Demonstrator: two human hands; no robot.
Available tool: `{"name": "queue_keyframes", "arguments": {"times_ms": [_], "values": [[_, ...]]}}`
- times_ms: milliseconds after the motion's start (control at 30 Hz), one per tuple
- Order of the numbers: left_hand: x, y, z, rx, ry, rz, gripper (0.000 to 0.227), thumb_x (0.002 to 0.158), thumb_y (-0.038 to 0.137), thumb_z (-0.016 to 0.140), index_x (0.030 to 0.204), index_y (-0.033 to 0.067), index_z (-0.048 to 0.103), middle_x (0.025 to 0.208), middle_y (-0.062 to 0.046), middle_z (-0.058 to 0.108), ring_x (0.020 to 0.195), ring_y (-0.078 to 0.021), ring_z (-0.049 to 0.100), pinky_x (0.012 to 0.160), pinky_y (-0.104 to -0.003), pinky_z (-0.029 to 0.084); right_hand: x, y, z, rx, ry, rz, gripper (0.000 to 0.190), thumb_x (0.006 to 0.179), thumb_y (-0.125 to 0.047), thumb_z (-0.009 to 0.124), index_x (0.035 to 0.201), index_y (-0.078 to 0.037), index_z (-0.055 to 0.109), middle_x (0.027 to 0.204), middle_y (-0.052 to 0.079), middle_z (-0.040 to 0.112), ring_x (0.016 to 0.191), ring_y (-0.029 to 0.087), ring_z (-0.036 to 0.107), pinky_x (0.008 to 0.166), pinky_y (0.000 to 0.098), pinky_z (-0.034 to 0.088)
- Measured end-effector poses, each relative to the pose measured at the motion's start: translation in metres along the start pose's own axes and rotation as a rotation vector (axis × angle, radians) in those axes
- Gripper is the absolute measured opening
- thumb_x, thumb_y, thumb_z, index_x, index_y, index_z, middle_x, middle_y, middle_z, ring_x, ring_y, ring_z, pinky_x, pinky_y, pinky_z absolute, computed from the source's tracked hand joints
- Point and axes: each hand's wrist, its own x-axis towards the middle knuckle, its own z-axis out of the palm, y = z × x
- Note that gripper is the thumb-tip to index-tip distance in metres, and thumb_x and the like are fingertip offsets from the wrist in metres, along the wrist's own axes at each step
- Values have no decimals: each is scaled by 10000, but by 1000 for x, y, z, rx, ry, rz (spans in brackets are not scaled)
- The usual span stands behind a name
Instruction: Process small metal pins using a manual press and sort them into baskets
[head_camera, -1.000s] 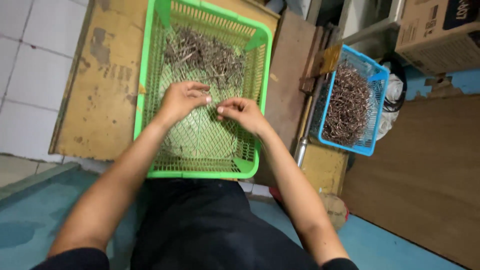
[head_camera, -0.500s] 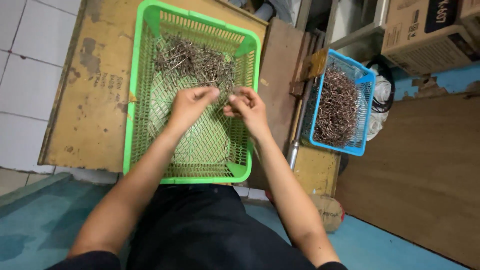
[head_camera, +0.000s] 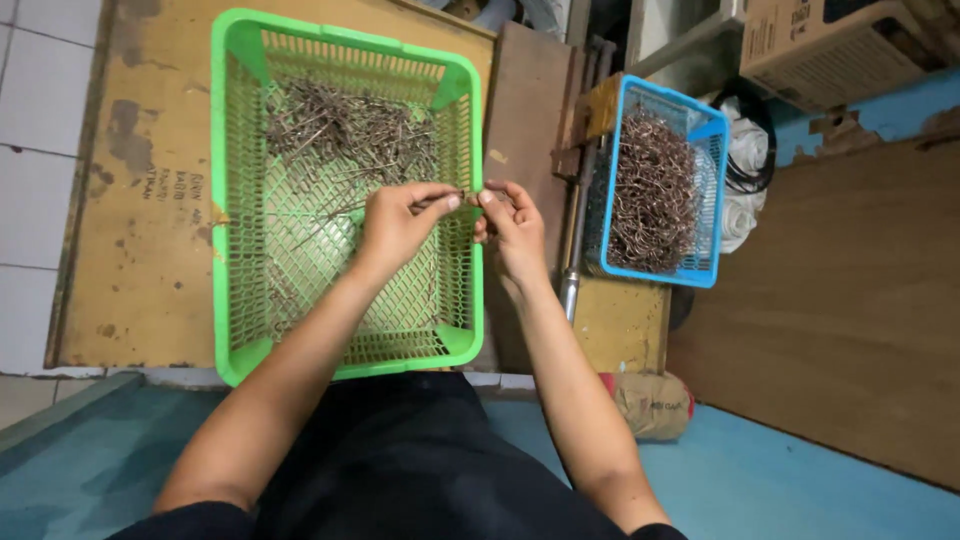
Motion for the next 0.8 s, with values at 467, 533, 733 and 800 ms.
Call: {"name": "queue_keyframes", "arguments": {"times_ms": [467,533,733,800], "values": [[12,13,22,-229,-23,-43,169,892,217,834,1028,118,819,1007,-71,789,869,-108,718,791,-261,604,11,-24,-41,-184,-66,-107,276,943,-53,748,1181,63,669,873,246,741,711,259,772,656,376,684],[13,19,22,-235,-45,-29,162,891,205,821,1017,104,818,1008,-73,788,897,-104,706,816,-261,597,12,-24,-46,-240,-56,-128,231,960,-70,734,1131,77,683,858,249,742,681,245,766,638,366,681],[29,9,27,-126,-91,216,141,854,137,866,973,81,817,1088,-136,782,1005,-273,749,879,-335,574,13,-36,-54,-241,-91,-37,236,1006,-118,667,1084,101,627,734,229,700,529,237,721,482,342,650],[36,-2,32,-133,-122,204,144,835,167,864,961,110,824,1173,-105,764,1076,-249,721,928,-338,560,22,-31,-65,-231,-124,-12,255,1012,-133,668,1090,105,617,740,227,697,529,238,723,476,364,652]]}}
